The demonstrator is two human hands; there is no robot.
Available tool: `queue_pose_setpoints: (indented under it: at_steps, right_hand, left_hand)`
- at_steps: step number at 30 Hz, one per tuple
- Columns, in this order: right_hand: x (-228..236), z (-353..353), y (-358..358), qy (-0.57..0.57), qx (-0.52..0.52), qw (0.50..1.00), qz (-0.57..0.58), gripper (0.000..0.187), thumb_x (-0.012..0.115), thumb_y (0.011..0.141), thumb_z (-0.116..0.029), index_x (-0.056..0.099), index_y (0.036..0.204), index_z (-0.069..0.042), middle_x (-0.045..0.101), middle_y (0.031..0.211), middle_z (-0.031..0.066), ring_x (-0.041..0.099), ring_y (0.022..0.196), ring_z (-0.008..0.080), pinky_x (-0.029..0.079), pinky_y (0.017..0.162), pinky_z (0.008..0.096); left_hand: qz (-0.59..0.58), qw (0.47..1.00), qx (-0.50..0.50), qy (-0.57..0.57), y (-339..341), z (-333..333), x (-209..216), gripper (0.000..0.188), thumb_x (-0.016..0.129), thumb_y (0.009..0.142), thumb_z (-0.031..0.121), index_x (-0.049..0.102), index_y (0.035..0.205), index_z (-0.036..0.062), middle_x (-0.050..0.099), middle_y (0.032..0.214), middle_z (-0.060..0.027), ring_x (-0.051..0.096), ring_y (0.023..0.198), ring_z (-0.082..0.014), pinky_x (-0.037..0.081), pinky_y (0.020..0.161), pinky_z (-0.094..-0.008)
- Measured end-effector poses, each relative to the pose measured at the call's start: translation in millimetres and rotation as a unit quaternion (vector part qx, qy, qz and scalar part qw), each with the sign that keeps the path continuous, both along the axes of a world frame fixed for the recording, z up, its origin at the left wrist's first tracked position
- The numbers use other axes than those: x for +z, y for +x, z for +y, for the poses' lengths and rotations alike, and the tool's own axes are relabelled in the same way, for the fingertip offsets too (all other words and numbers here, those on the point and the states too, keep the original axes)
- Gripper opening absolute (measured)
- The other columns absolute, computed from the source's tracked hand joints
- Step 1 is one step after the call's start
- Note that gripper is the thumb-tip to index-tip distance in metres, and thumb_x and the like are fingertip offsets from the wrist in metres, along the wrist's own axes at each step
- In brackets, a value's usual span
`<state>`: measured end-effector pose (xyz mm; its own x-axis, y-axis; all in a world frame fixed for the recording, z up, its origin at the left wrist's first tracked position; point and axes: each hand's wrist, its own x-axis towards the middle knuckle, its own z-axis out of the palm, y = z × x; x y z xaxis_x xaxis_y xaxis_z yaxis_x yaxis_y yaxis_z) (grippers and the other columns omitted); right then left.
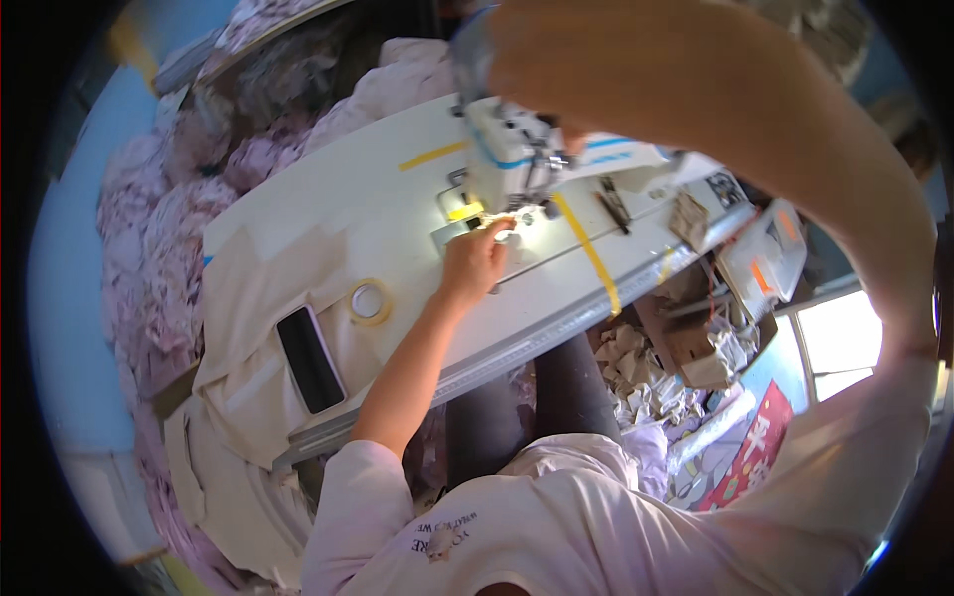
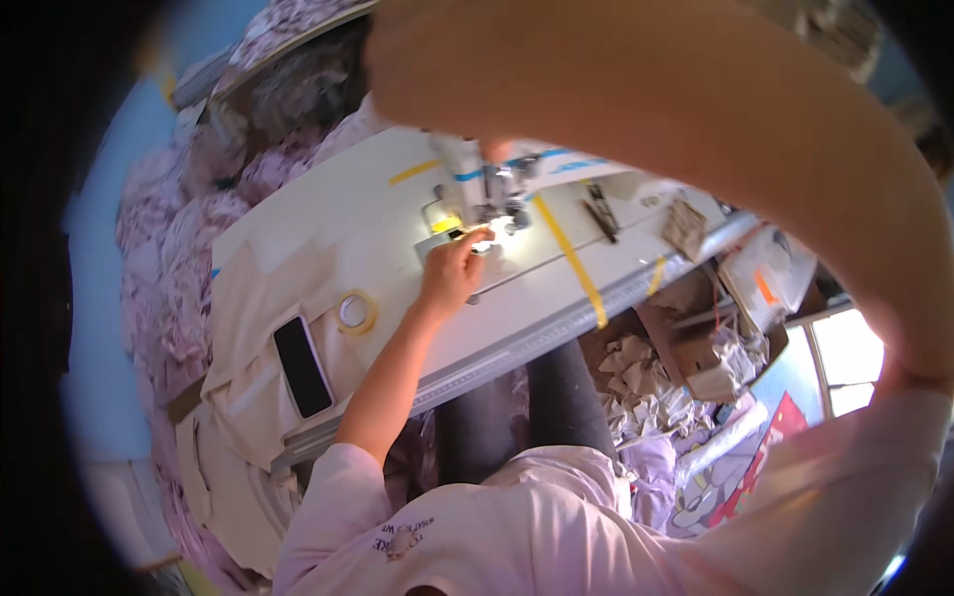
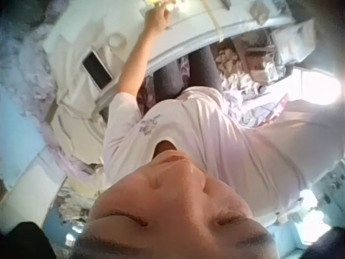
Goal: Repairing an industrial sewing machine by unscrewing and removing the needle plate to inspect internal components.
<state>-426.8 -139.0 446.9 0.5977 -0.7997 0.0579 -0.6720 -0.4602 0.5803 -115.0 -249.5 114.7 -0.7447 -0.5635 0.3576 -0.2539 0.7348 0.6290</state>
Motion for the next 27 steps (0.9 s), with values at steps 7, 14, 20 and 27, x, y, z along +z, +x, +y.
queue_pose_setpoints:
  at_steps: [7,14,20,27]
  right_hand:
    - [-13.1,166.2,182.0,-0.064,-0.148,0.987,-0.005,0.015,0.076,0.073,-0.024,0.066,0.08,-0.015,0.057,0.078,-0.0003,0.061,0.088,0.0176,0.046,0.071,0.0359]
    - [-77.1,423.0,123.4,0.061,-0.676,0.636,-0.366,0.028,0.076,0.073,-0.024,0.077,0.092,-0.004,0.071,0.085,0.0175,0.068,0.084,0.0344,0.052,0.078,0.0437]
    - [-213.4,517.9,37.9,0.01,-0.841,0.496,-0.216,0.017,0.074,0.085,-0.024,0.079,0.092,-0.009,0.074,0.089,0.0138,0.072,0.088,0.0322,0.055,0.077,0.0449]
    - [-301.7,524.4,-43.9,0.047,-0.83,0.533,-0.157,0.024,0.074,0.085,-0.032,0.077,0.089,-0.009,0.075,0.092,0.0156,0.073,0.09,0.0343,0.058,0.078,0.046]
  left_hand:
    - [0.111,0.987,-0.109,-0.041,8.3,22.2,-27.7,0.028,0.056,0.088,0.0,0.07,0.111,0.0086,0.074,0.095,-0.0124,0.067,0.064,-0.0256,0.053,0.058,-0.0365]
    - [0.069,0.992,-0.079,-0.067,17.4,19.3,-25.8,0.019,0.059,0.093,0.002,0.07,0.107,0.0077,0.076,0.101,-0.0071,0.071,0.075,-0.0237,0.055,0.063,-0.034]
    - [0.047,0.991,-0.046,-0.119,19.5,27.2,-24.9,0.022,0.057,0.094,0.002,0.07,0.11,0.0077,0.076,0.101,-0.0079,0.072,0.086,-0.0263,0.056,0.072,-0.0371]
    - [-0.015,0.994,-0.005,-0.11,45.4,50.1,-23.1,0.02,0.056,0.096,0.002,0.071,0.109,0.0062,0.073,0.102,-0.0086,0.07,0.09,-0.0253,0.055,0.075,-0.0339]
